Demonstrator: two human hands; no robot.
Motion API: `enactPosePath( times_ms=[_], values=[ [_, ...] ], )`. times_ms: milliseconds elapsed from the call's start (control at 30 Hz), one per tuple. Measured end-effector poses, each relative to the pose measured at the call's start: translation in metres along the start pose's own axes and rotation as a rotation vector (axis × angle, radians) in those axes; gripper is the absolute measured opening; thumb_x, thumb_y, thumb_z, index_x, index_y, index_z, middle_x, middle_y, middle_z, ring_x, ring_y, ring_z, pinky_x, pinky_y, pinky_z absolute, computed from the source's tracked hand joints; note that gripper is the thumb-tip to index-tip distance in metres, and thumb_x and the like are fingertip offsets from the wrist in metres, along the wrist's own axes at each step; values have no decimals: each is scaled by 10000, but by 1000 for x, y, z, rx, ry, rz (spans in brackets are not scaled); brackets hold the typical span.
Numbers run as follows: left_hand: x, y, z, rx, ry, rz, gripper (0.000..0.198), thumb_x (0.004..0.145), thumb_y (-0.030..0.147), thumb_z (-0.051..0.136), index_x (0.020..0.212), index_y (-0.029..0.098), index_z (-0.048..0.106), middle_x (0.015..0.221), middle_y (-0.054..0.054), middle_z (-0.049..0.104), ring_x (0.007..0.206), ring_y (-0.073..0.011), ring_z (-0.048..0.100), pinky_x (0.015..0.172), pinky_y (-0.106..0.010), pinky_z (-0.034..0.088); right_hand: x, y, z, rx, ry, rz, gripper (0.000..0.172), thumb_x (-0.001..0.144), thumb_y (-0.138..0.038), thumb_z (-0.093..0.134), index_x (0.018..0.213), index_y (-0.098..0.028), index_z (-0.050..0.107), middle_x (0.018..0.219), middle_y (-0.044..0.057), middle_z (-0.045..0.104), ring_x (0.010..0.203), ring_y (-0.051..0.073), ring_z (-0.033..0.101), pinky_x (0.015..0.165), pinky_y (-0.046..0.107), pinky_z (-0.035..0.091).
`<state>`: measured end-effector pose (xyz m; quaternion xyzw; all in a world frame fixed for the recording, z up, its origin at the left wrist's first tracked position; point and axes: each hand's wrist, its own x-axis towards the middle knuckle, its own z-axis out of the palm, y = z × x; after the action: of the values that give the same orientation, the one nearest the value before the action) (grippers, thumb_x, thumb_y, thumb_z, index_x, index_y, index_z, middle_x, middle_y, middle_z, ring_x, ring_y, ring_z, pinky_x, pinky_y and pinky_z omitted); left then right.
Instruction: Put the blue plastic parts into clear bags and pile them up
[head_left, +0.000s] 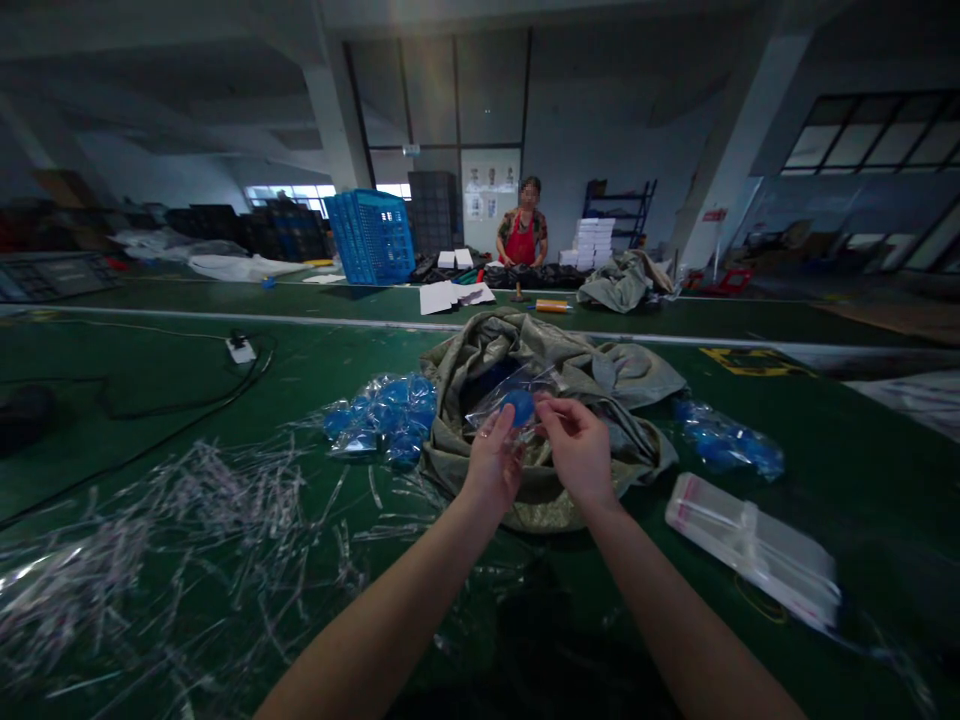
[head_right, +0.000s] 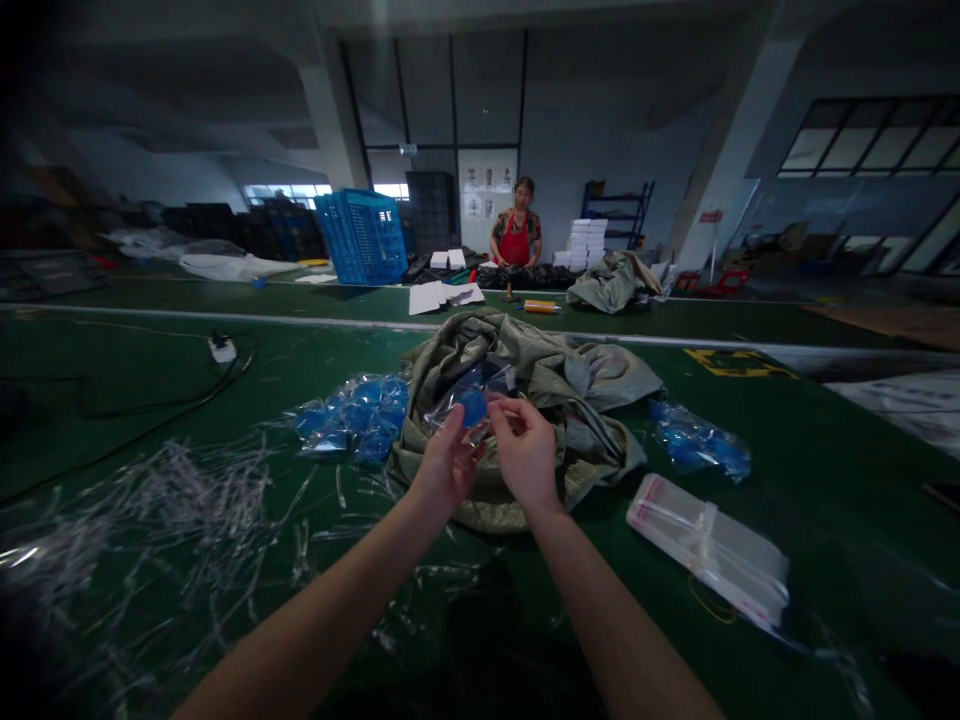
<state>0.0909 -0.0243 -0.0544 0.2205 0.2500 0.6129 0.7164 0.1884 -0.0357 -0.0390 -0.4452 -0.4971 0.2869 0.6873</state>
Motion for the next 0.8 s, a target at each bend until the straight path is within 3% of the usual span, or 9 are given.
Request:
enactPosePath(
  times_ms=[167, 333, 433, 633, 800],
  values=[
    [4, 12, -22, 61, 19, 113, 411, 619, 406, 814, 928, 184, 659, 910, -29, 711, 787, -140, 653, 717, -248, 481, -1, -9, -5, -136, -11, -14, 301, 764, -472, 658, 821, -177, 652, 867, 83, 725, 728, 213, 678, 654, 345, 575],
    [10, 43, -38, 421, -48, 319, 380, 615, 331, 819, 929, 150, 706, 899, -67, 726, 824, -170, 666, 815, -305, 486, -3, -16, -7, -168, -100, 8, 290, 756, -467, 668, 806, -182, 654, 806, 73, 721, 695, 216, 679, 614, 333, 569],
    [8, 56, -39, 579, -88, 407, 298, 651, 355, 786, 864, 151, 736, 868, -71, 733, 828, -188, 665, 828, -329, 488, -4, -20, -7, -221, -151, -27, 258, 776, -434, 653, 810, -180, 670, 797, 71, 725, 676, 208, 674, 642, 334, 551],
    [5, 68, -36, 774, -163, 592, 160, 709, 330, 730, 775, 186, 751, 976, -70, 717, 934, -212, 643, 876, -362, 478, 2, -22, -10, -347, -304, -126, 149, 759, -331, 656, 765, -190, 704, 877, 61, 732, 846, 218, 663, 777, 334, 503],
    [8, 65, -35, 914, -100, 738, 92, 719, 272, 713, 739, 190, 750, 1020, -85, 691, 980, -217, 625, 910, -373, 462, 14, -6, -10, -304, -364, -88, 145, 741, -326, 668, 761, -189, 708, 822, 53, 720, 787, 203, 652, 760, 332, 495]
  ],
)
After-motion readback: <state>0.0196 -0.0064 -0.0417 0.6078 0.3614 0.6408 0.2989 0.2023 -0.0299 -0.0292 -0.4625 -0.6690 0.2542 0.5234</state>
